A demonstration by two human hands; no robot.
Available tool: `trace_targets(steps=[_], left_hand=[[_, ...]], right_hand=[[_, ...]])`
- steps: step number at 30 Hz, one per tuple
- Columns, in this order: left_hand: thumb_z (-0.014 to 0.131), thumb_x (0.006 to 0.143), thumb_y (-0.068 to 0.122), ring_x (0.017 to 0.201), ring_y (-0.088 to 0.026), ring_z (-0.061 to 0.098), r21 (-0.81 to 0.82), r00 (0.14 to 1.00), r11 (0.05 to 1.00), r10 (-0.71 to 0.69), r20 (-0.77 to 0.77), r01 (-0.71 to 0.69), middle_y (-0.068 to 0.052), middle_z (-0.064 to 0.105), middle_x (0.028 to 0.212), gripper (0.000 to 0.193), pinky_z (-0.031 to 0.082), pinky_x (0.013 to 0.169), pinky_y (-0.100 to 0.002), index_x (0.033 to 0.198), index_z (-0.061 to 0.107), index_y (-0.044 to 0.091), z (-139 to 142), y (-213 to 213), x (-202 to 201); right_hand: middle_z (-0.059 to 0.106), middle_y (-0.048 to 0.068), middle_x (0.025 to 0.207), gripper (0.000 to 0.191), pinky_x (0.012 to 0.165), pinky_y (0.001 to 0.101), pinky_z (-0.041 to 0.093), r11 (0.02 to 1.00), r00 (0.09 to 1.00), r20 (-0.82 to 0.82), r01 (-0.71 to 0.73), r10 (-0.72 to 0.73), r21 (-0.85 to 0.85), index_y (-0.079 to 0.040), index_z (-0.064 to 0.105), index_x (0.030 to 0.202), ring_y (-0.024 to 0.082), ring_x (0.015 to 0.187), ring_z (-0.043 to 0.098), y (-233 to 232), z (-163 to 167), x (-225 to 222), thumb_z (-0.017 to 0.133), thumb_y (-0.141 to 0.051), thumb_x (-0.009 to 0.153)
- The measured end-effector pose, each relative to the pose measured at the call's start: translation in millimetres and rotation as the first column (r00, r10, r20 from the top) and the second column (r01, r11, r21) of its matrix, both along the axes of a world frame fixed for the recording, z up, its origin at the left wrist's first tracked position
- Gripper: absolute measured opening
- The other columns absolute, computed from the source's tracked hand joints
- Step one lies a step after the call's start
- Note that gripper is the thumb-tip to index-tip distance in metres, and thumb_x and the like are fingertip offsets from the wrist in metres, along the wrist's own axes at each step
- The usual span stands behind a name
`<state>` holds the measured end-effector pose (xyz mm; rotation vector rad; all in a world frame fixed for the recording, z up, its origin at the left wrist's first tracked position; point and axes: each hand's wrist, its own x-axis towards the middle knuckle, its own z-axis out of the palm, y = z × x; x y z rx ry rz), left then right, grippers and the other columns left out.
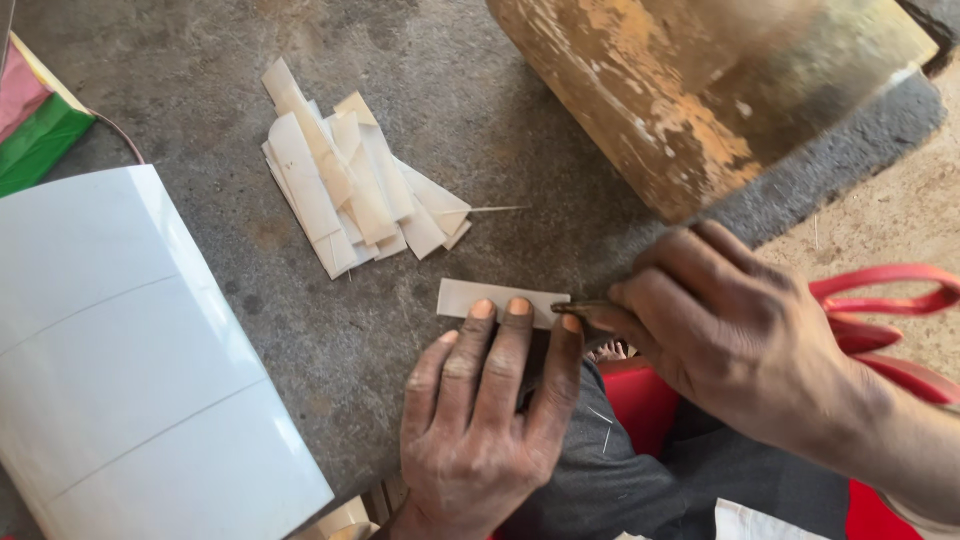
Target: The person sits at a stone workbench, cuts small strips from a sheet of white paper with scissors, folds and rolls the strips by hand, and inserts the rolled pieces into a brass cylinder mold on the bench, at one point using a metal rod to press the material inside the mold.
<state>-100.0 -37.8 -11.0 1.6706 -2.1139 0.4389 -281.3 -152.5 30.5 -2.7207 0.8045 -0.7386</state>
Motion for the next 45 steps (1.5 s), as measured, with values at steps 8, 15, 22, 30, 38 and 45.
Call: trace_targets(steps=[8, 15, 22, 30, 38, 45], left_hand=[[0.060, 0.107, 0.028, 0.115, -0.024, 0.071, 0.009, 1.000, 1.000, -0.003, 0.003, 0.003, -0.008, 0.072, 0.124, 0.024, 0.050, 0.093, -0.036, 0.123, 0.077, 0.022, 5.3, -3.5, 1.3], [0.061, 0.100, 0.026, 0.117, -0.022, 0.068, 0.059, 1.000, 0.998, 0.006, 0.015, -0.007, -0.007, 0.071, 0.128, 0.029, 0.043, 0.087, -0.038, 0.124, 0.076, 0.021, 10.1, 1.5, 0.1], [0.070, 0.099, 0.034, 0.121, -0.019, 0.065, 0.036, 0.997, 0.996, 0.079, -0.013, -0.078, -0.009, 0.070, 0.135, 0.039, 0.038, 0.089, -0.037, 0.129, 0.073, 0.009, 8.6, 0.6, -2.6], [0.071, 0.102, 0.037, 0.122, -0.017, 0.064, 0.002, 0.995, 0.995, 0.099, 0.007, -0.099, -0.005, 0.070, 0.135, 0.035, 0.036, 0.085, -0.037, 0.126, 0.075, 0.011, 2.5, 2.5, -5.5], [0.070, 0.100, 0.039, 0.121, -0.017, 0.063, 0.027, 0.994, 0.994, 0.110, 0.020, -0.110, -0.005, 0.070, 0.136, 0.040, 0.036, 0.089, -0.038, 0.128, 0.074, 0.010, 6.3, 2.5, -5.8], [0.068, 0.096, 0.043, 0.119, -0.020, 0.060, 0.055, 0.986, 0.985, 0.162, 0.032, -0.163, -0.008, 0.067, 0.139, 0.051, 0.037, 0.091, -0.041, 0.133, 0.070, 0.007, 9.3, -1.3, -10.8]], right_hand=[[0.061, 0.005, 0.081, 0.018, 0.046, 0.0351, 0.050, 1.000, 0.988, -0.154, 0.030, -0.030, -0.007, -0.006, 0.064, 0.079, 0.022, 0.073, 0.060, 7.4, -12.9, -1.6, 0.081, -0.012, 0.076], [0.062, 0.008, 0.087, 0.017, 0.045, 0.0336, 0.051, 0.992, 0.980, -0.155, 0.129, -0.129, -0.009, -0.004, 0.066, 0.086, 0.024, 0.080, 0.062, 9.4, -7.2, 4.7, 0.077, -0.005, 0.073], [0.061, 0.007, 0.093, 0.020, 0.063, 0.0381, 0.057, 0.992, 0.997, -0.018, 0.068, -0.070, -0.107, -0.006, 0.061, 0.091, 0.026, 0.086, 0.063, 9.5, -11.3, -1.5, 0.078, -0.016, 0.086], [0.056, 0.002, 0.085, 0.026, 0.041, 0.0338, 0.044, 0.994, 0.977, -0.200, -0.086, 0.071, -0.064, -0.010, 0.060, 0.084, 0.019, 0.079, 0.060, -0.9, -13.0, -8.5, 0.080, -0.024, 0.094], [0.057, 0.003, 0.083, 0.020, 0.043, 0.0336, 0.051, 0.985, 0.988, -0.100, -0.132, 0.121, -0.110, -0.009, 0.062, 0.082, 0.021, 0.078, 0.061, -3.4, -10.5, -8.2, 0.078, -0.021, 0.080], [0.057, 0.006, 0.091, 0.019, 0.049, 0.0367, 0.054, 0.995, 0.998, -0.014, 0.052, -0.053, -0.084, -0.010, 0.063, 0.091, 0.024, 0.083, 0.061, 8.6, -8.6, -0.6, 0.075, -0.014, 0.077]])
